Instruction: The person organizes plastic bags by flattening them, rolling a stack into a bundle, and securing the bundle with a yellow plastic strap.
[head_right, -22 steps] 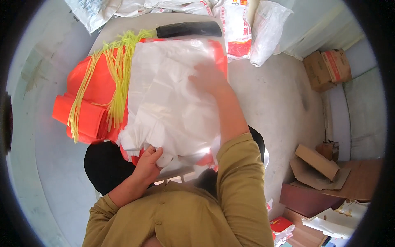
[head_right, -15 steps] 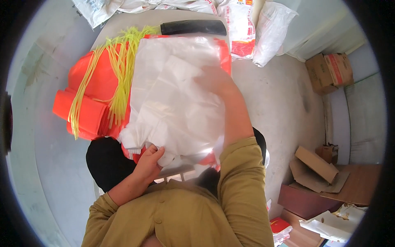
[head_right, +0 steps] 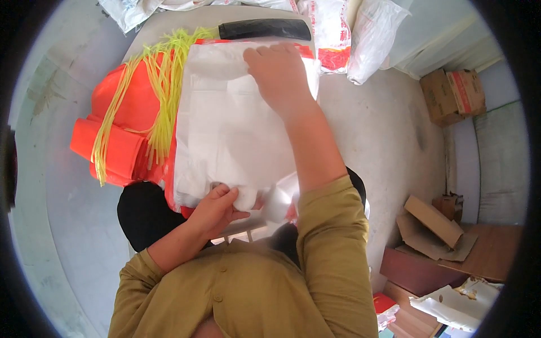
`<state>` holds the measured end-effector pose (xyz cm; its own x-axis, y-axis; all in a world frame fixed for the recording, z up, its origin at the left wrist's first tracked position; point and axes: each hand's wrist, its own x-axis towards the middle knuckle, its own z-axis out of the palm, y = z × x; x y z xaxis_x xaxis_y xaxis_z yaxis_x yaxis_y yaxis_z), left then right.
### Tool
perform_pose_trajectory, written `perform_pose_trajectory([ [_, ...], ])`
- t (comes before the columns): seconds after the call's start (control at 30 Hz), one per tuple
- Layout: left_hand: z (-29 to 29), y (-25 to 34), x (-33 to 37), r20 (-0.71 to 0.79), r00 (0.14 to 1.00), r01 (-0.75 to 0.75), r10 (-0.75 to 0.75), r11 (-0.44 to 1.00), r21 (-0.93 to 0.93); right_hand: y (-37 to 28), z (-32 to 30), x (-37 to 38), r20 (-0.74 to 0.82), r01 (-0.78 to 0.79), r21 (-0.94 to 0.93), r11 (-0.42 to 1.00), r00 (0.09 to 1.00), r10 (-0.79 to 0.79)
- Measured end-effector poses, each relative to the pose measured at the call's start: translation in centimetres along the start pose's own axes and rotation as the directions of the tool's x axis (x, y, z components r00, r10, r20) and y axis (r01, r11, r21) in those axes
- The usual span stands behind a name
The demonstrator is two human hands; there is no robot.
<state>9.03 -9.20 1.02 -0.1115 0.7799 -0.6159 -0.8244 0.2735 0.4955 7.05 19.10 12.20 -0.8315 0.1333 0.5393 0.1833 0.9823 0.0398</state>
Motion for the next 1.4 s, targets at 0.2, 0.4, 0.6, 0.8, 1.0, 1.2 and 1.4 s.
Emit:
perform_pose_trajectory([
  [0.2, -0.3, 0.8, 0.0, 0.086, 0.996, -0.029, 0.031, 0.999, -0.031, -5.8, 3.5, -4.3, 0.136, -0.073, 0.512, 0.856, 0.991, 0.003],
  [0.4, -1.5, -0.6, 0.7, 0.045, 0.999, -0.016, 0.019, 0.997, -0.072, -6.9, 4.7, -7.7, 0.376, -0.151, 0.562, 0.813, 0.922, -0.089],
  [0.6, -0.2, 0.3, -0.5, 0.072, 0.995, -0.06, 0.065, 0.996, -0.073, -7.2, 2.6, -8.0, 0.438, -0.202, 0.574, 0.793, 0.895, -0.089],
  [0.8, 0.0, 0.2, -1.7, 0.057, 0.994, -0.091, 0.092, 0.996, -0.009, -6.6, -1.5, -12.8, 0.427, -0.23, 0.64, 0.733, 0.9, -0.091],
  [1.0, -0.9, 0.2, -2.5, 0.145, 0.98, -0.136, 0.133, 0.991, 0.01, -9.5, -3.6, -16.7, 0.344, -0.17, 0.593, 0.787, 0.937, -0.057],
  [1.2, -0.3, 0.9, -4.9, 0.051, 0.983, -0.174, 0.175, 0.984, -0.024, -10.7, -1.0, -18.3, 0.184, -0.154, 0.634, 0.758, 0.982, 0.045],
  [1.4, -3.2, 4.1, -4.7, 0.162, 0.5, -0.437, 0.851, 0.087, 0.895, -10.7, 0.6, -19.0, 0.211, -0.243, 0.696, 0.676, 0.969, 0.131],
])
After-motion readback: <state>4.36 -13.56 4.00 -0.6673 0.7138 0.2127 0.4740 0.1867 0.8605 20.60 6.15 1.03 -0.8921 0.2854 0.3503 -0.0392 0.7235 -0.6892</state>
